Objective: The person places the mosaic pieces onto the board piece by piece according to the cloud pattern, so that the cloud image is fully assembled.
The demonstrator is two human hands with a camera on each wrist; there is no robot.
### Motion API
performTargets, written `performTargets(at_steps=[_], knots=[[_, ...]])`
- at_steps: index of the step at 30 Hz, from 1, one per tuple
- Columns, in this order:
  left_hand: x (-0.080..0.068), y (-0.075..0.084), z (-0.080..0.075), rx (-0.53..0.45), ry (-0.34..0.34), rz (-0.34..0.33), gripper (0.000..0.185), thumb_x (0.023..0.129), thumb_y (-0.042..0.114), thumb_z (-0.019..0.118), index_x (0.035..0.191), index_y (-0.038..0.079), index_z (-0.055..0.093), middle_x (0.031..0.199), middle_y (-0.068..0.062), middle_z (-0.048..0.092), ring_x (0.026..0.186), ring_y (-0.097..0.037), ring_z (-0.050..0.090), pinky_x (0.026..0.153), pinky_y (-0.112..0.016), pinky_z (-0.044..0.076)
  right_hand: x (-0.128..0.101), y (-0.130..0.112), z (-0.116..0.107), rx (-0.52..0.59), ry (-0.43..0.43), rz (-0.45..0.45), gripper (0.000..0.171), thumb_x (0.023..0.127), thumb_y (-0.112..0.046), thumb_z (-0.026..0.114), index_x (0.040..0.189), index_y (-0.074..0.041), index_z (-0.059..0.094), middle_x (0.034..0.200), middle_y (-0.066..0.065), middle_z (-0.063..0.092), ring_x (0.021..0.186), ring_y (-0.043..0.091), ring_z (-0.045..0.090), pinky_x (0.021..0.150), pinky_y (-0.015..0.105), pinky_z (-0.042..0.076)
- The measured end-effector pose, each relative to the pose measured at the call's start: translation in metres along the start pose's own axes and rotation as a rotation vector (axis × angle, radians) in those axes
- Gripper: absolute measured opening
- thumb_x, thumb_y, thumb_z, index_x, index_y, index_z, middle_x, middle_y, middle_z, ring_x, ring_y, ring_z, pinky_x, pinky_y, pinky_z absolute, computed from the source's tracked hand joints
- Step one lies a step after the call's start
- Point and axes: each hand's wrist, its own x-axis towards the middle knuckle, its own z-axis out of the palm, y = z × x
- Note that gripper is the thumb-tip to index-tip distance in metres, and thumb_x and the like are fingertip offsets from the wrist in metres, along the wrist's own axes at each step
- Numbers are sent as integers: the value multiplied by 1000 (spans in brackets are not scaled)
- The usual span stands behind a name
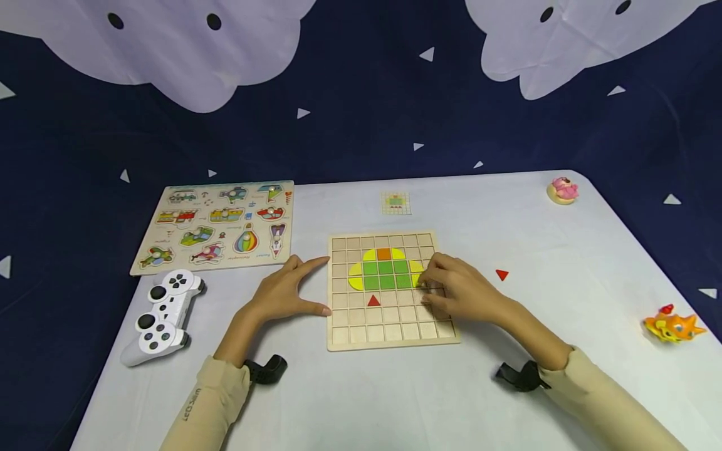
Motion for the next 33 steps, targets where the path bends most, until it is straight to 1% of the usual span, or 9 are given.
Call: performTargets(at_steps=[5,7,13,20,27,32,33], knots=[[0,1,0,0,-3,-5,107,59,65,86,150,31,44,95,-3,41,73,-17,42,63,-31,35,-22,16,-8,-56,22,36,25,77,-16,83,100,-11,75,92,-3,56,83,11,50,77,35,44],[0,1,-1,-2,-2,-4,107,59,65,86,150,31,44,95,-3,41,73,-17,42,63,-31,35,-30,21,-10,-81,41,42,26,76,-15,83,101,-10,75,92,-3,56,82,11,49,75,34,43],[0,1,-1,-3,-3,-11,107,58,65,86,150,30,44,94,-3,41,72,-17,41,62,-30,34,-49,34,-17,-101,97,84,30,73,-11,85,101,-6,75,90,0,55,73,10,45,68,29,39],[0,1,-1,-7,1,-11,107,58,65,86,150,30,44,94,-3,41,71,-17,41,63,-30,34,-61,44,-18,-145,110,82,29,69,-9,87,96,-6,75,87,-1,55,74,9,43,66,29,38],[0,0,0,-8,3,-12,107,58,64,87,150,30,44,94,-3,41,71,-17,41,62,-30,34,-72,51,-24,-148,116,102,30,69,-11,88,96,-9,76,89,-4,55,79,10,49,70,34,44],[0,0,0,-12,3,-14,107,58,64,87,150,31,44,94,-3,41,71,-17,41,62,-31,34,-79,56,-29,-154,102,119,26,70,-12,87,94,-10,77,90,-5,55,81,11,51,72,36,45],[0,1,0,-12,3,-15,107,58,64,87,150,31,44,94,-3,41,71,-17,41,62,-31,34,-80,57,-29,-152,102,122,25,70,-11,87,93,-11,77,90,-5,55,83,12,53,73,38,46]])
